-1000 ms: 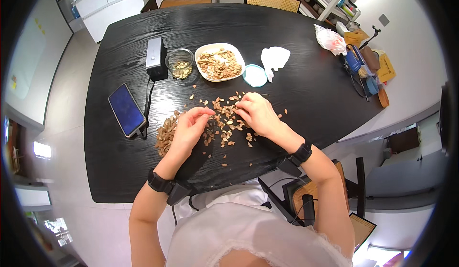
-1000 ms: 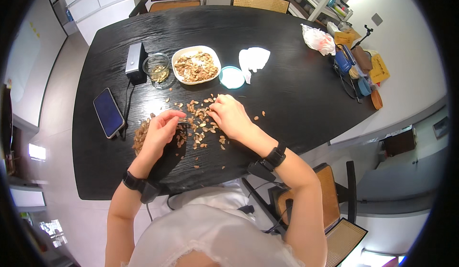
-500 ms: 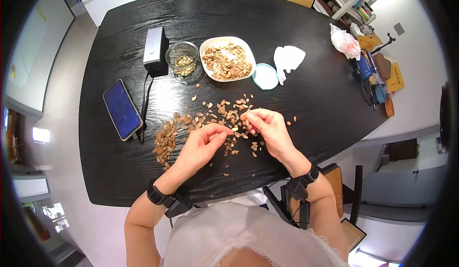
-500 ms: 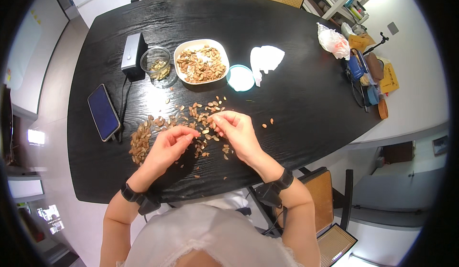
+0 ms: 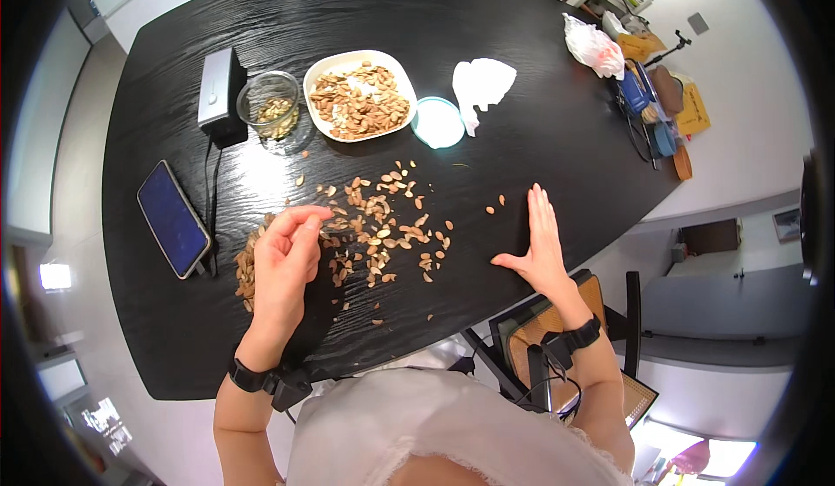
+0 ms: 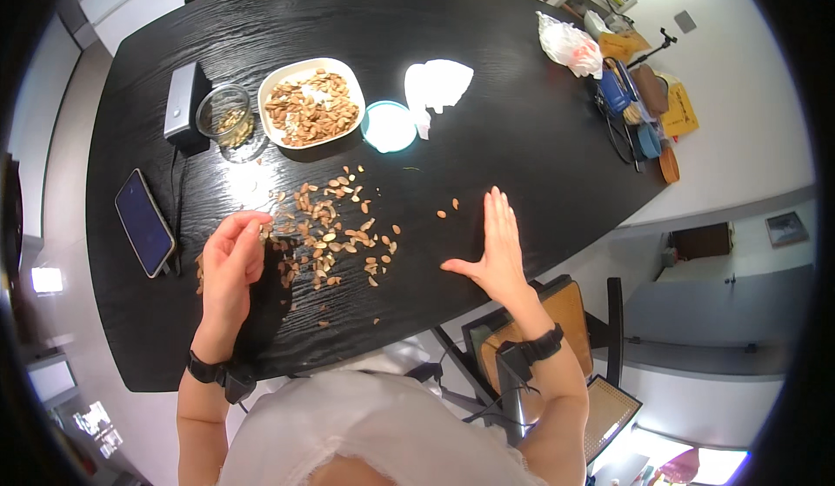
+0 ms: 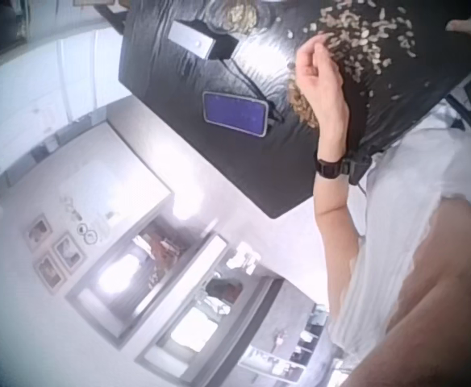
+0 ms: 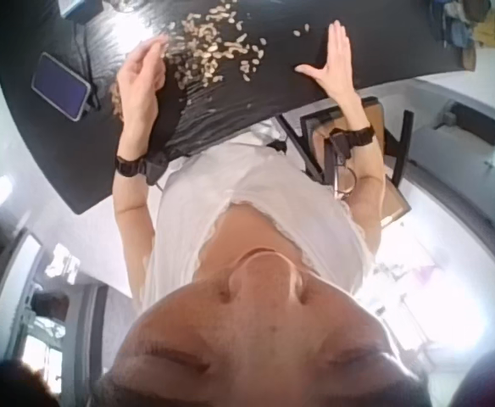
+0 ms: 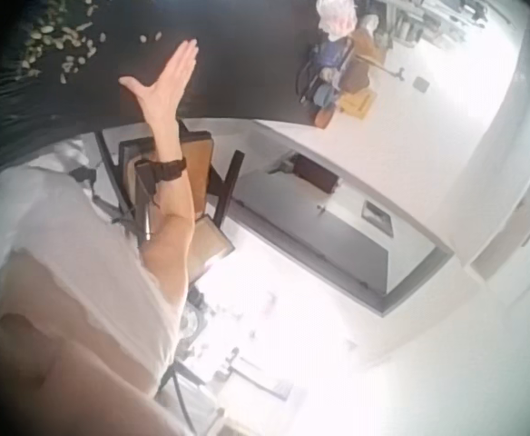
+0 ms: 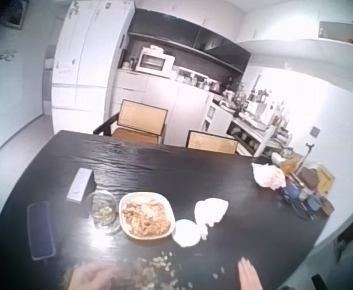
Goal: Peeling melon seeds and placing the kernels into a small glass bowl.
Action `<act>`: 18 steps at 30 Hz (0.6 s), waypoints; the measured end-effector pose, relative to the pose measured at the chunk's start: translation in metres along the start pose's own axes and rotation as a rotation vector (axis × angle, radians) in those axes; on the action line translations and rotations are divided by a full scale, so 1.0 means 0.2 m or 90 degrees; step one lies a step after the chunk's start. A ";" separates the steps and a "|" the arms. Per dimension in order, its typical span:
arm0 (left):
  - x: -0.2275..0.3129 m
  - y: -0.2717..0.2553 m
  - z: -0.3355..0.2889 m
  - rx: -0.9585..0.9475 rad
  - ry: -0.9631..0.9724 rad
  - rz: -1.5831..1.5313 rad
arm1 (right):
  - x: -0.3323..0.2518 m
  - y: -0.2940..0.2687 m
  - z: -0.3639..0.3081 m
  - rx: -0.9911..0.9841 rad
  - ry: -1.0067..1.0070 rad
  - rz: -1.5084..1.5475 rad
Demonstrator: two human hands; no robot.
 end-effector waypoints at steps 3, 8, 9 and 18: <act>-0.02 0.00 0.01 -0.005 -0.003 0.002 | -0.09 0.02 0.07 -0.017 -0.042 -0.009; -0.02 0.01 0.01 0.000 0.011 -0.005 | -0.13 0.00 0.12 0.074 -0.085 0.247; -0.03 0.00 0.01 0.001 0.009 -0.004 | -0.14 -0.06 0.09 0.183 -0.094 0.212; -0.06 0.04 0.00 -0.028 -0.020 0.023 | -0.30 -0.09 0.15 0.200 -0.191 0.022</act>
Point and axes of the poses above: each hand's wrist, its own z-axis towards the middle knuckle, its own y-axis out of the palm, x = y × z, the point moved 8 cm from there along z, towards the middle knuckle, and after that the axes turned 8 degrees about -x, right-handed, at the moved point
